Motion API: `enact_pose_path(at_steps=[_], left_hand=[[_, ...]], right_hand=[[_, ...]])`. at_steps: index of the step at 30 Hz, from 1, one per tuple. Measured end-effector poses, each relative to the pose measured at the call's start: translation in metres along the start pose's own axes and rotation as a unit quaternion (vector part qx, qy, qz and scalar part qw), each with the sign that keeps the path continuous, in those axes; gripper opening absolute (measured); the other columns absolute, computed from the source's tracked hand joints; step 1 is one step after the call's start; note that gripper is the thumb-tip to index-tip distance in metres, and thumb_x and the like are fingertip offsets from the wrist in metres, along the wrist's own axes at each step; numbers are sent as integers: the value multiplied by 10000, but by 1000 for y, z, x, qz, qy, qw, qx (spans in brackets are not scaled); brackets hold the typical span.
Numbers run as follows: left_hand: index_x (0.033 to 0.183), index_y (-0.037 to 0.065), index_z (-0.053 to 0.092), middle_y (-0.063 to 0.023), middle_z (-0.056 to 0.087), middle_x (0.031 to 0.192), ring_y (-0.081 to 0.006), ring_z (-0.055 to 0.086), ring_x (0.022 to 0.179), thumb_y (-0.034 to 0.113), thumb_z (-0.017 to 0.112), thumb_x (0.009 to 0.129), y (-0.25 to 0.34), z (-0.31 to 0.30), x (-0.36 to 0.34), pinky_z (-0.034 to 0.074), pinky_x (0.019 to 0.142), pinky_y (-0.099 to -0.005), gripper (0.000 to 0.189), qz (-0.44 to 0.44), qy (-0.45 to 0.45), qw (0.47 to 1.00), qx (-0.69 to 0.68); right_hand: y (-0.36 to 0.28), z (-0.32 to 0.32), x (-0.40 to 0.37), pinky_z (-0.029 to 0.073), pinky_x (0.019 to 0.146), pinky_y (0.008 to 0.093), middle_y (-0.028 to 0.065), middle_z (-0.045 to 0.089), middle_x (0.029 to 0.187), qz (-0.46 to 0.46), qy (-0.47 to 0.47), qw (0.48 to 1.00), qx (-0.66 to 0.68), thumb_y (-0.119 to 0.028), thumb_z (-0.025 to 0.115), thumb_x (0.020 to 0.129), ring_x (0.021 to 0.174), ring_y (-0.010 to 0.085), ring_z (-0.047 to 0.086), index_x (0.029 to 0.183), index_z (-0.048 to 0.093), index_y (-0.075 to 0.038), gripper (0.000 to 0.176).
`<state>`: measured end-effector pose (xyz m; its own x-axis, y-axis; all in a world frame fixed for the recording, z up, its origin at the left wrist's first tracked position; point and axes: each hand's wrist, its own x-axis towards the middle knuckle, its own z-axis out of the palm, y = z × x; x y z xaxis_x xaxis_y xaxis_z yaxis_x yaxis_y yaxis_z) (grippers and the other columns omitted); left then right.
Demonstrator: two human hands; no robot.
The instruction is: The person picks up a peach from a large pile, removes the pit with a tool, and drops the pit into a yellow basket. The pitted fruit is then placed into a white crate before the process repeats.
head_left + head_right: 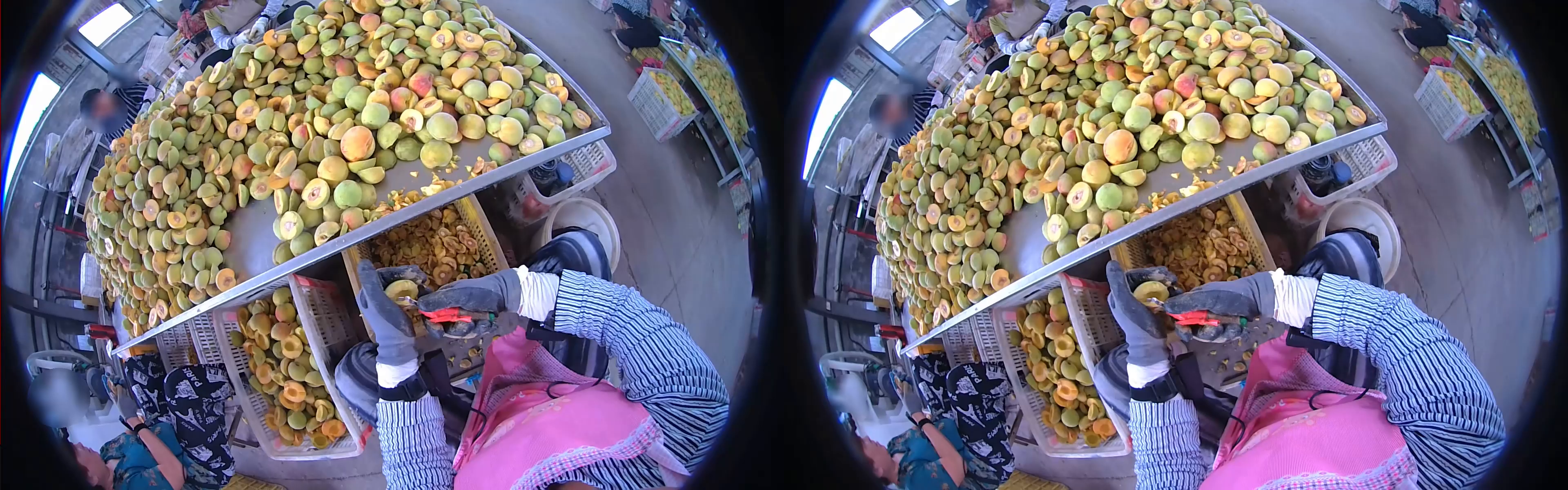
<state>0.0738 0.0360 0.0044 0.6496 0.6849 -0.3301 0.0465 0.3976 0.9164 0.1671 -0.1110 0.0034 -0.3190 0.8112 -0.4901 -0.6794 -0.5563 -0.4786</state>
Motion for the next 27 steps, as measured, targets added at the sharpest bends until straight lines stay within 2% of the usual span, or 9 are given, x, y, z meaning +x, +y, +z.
enact_pose_path(at_steps=[3,5,7,8,9,10,14,22,27], left_hand=[[914,-2,641,-152,668,880,-284,655,738,542,432,981,-5,4,4,526,580,-374,586,-91,-30,955,-279],[1029,-3,610,-161,640,996,-338,644,845,547,436,969,-27,-19,25,550,650,-430,581,-100,-162,917,-352],[1113,11,585,-159,640,1011,-361,633,903,537,446,969,-32,-11,32,553,752,-477,563,-55,71,944,-317],[1164,27,565,-168,632,1052,-381,622,961,551,466,961,-31,-6,31,534,838,-510,570,-6,87,944,-317],[1164,27,565,-168,632,1052,-381,622,961,551,466,961,-29,-7,29,534,838,-510,570,-5,86,943,-320],[1174,33,561,-168,631,1066,-366,620,986,550,469,963,-27,-6,26,528,858,-508,565,-15,72,945,-319],[1166,51,573,-134,634,1098,-301,628,1013,497,466,991,-28,-8,20,520,893,-497,491,-20,19,945,-326],[1125,60,593,-79,636,1047,-198,629,952,410,506,1003,-14,-16,-1,553,803,-344,381,-32,19,941,-337],[1107,55,599,-64,634,1002,-189,628,930,378,519,997,-18,-33,-1,557,794,-339,350,7,5,969,-247]], right_hand=[[-5,-2,-1,363,381,210,-11,544,635,27,-71,996,47,-548,455,1000,453,72,472,967,615,-79,497],[3,-4,5,380,381,226,-6,557,638,-35,-51,998,25,-574,477,980,456,85,494,967,614,-86,508],[6,-9,9,397,381,243,-2,569,641,-93,-30,995,4,-600,499,959,458,98,516,966,613,-93,520],[-5,-13,5,435,423,280,36,598,665,-122,141,974,-129,-581,528,949,493,146,559,975,618,-83,506],[-11,-15,2,472,465,317,74,627,690,-145,305,905,-257,-561,556,939,528,194,602,984,623,-73,494],[-7,-28,7,519,579,411,148,665,755,-192,450,688,-536,-491,621,901,651,306,666,1075,600,-64,462],[-6,-8,13,522,618,456,155,676,849,-259,500,524,-639,-362,683,845,743,378,666,1088,541,-91,391],[-14,14,40,517,571,447,110,669,863,-207,451,491,-716,-361,688,835,730,336,678,1126,509,-109,425],[-8,23,58,525,563,450,127,670,798,-181,498,392,-752,-269,646,873,681,326,683,1088,540,-83,303]])
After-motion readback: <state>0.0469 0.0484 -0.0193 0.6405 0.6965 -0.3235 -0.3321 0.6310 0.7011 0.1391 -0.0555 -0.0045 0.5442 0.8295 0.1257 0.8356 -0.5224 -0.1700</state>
